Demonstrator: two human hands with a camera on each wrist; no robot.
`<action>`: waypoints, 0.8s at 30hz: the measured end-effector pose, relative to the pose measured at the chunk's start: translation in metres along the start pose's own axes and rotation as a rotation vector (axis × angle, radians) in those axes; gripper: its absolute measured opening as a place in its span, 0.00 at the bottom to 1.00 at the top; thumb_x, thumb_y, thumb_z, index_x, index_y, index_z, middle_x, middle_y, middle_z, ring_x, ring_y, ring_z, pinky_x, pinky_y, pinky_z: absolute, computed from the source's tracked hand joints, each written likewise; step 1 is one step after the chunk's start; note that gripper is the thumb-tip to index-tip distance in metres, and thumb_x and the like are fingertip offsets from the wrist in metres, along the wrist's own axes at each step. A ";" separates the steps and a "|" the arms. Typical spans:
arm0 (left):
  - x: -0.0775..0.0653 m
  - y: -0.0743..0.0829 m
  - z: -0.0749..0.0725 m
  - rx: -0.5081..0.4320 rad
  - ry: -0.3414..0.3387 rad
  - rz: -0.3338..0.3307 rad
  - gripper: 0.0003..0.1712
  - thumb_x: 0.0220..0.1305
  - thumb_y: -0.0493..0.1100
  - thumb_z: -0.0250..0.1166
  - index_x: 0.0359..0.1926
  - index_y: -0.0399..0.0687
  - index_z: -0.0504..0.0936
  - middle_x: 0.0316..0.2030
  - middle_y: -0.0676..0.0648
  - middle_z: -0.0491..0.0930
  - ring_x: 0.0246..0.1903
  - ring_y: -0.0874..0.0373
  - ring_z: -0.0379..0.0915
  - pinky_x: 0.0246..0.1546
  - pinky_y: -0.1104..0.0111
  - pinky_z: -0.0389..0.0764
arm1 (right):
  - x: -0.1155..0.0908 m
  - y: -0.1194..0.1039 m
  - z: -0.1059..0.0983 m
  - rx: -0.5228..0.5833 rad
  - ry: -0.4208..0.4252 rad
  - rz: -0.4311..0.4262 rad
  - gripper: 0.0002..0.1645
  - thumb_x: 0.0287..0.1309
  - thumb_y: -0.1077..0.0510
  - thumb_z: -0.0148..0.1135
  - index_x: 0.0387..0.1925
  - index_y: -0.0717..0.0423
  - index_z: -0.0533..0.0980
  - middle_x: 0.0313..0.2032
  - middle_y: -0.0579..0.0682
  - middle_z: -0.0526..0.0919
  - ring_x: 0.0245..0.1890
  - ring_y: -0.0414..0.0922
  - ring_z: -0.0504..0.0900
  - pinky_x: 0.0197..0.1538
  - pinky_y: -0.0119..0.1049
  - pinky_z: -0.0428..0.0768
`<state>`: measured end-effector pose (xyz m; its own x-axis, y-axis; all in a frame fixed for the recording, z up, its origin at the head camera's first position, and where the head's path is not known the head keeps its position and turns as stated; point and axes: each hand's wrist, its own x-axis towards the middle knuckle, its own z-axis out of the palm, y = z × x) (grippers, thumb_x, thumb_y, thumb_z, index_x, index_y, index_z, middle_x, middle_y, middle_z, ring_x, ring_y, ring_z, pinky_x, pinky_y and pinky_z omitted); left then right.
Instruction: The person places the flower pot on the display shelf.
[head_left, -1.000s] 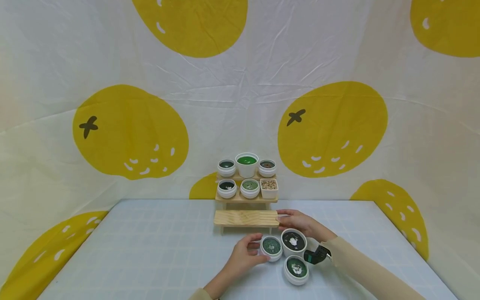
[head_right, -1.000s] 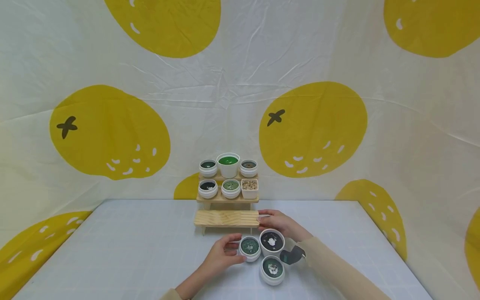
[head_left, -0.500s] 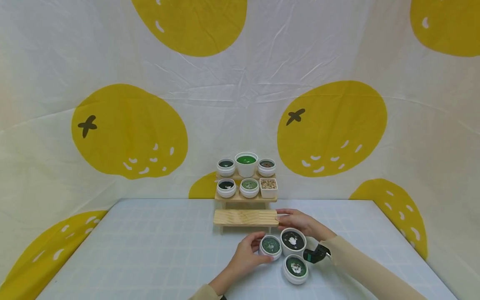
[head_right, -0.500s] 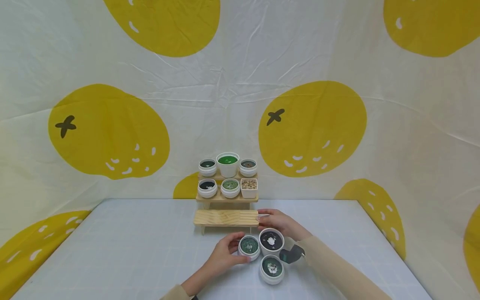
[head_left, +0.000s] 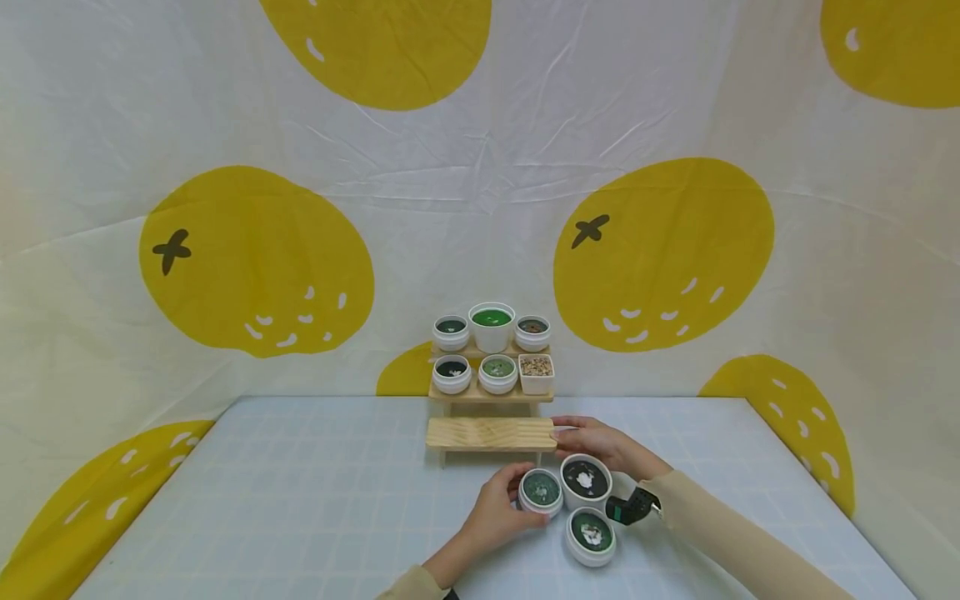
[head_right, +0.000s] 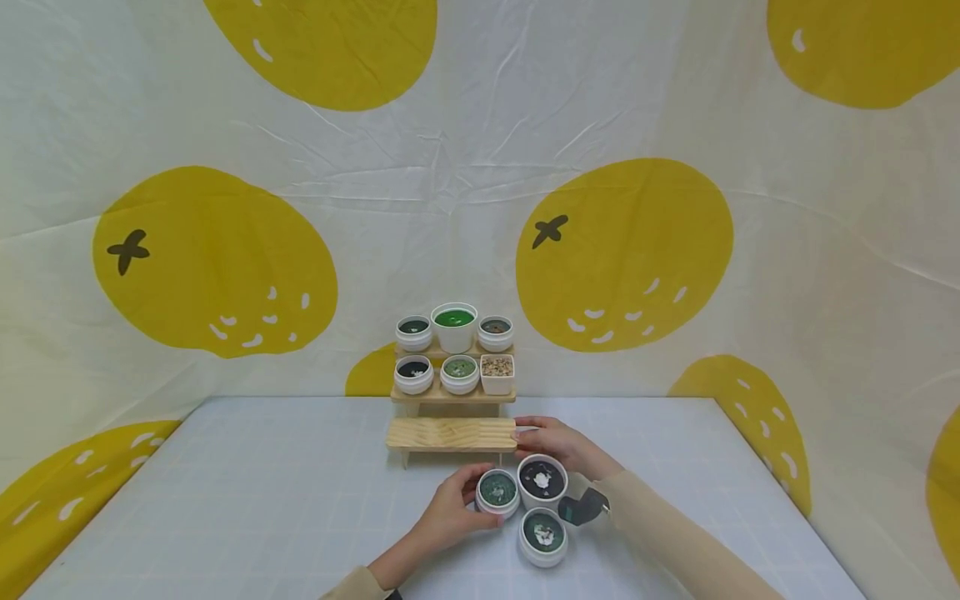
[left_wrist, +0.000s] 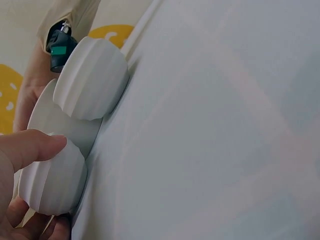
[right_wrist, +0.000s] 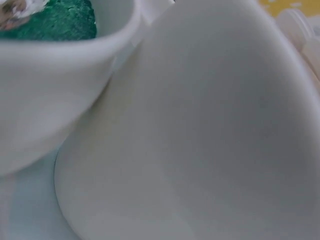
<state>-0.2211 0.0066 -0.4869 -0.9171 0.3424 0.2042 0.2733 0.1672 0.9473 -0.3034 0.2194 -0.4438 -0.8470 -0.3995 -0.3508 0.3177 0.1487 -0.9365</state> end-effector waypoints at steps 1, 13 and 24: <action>0.000 0.000 0.000 0.002 0.001 0.001 0.40 0.39 0.31 0.77 0.56 0.30 0.73 0.51 0.40 0.78 0.51 0.50 0.75 0.52 0.69 0.79 | 0.001 0.000 0.000 -0.003 0.008 0.002 0.37 0.66 0.60 0.55 0.69 0.71 0.52 0.41 0.48 0.81 0.37 0.37 0.80 0.44 0.27 0.82; -0.002 0.000 0.003 0.010 0.031 -0.003 0.38 0.37 0.31 0.78 0.54 0.32 0.74 0.48 0.41 0.80 0.47 0.54 0.77 0.49 0.71 0.80 | 0.003 0.002 0.002 -0.007 0.019 0.002 0.37 0.66 0.60 0.54 0.69 0.70 0.53 0.41 0.49 0.82 0.36 0.37 0.81 0.43 0.27 0.82; -0.001 0.007 0.001 0.049 0.058 0.002 0.37 0.33 0.32 0.79 0.51 0.34 0.77 0.41 0.45 0.81 0.39 0.65 0.75 0.42 0.77 0.80 | -0.002 -0.002 -0.005 -0.037 -0.072 -0.045 0.36 0.65 0.63 0.54 0.68 0.73 0.52 0.40 0.47 0.81 0.37 0.37 0.81 0.45 0.28 0.82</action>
<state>-0.2179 0.0078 -0.4806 -0.9316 0.2886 0.2211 0.2875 0.2126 0.9339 -0.3042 0.2243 -0.4414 -0.8270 -0.4699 -0.3086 0.2629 0.1619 -0.9511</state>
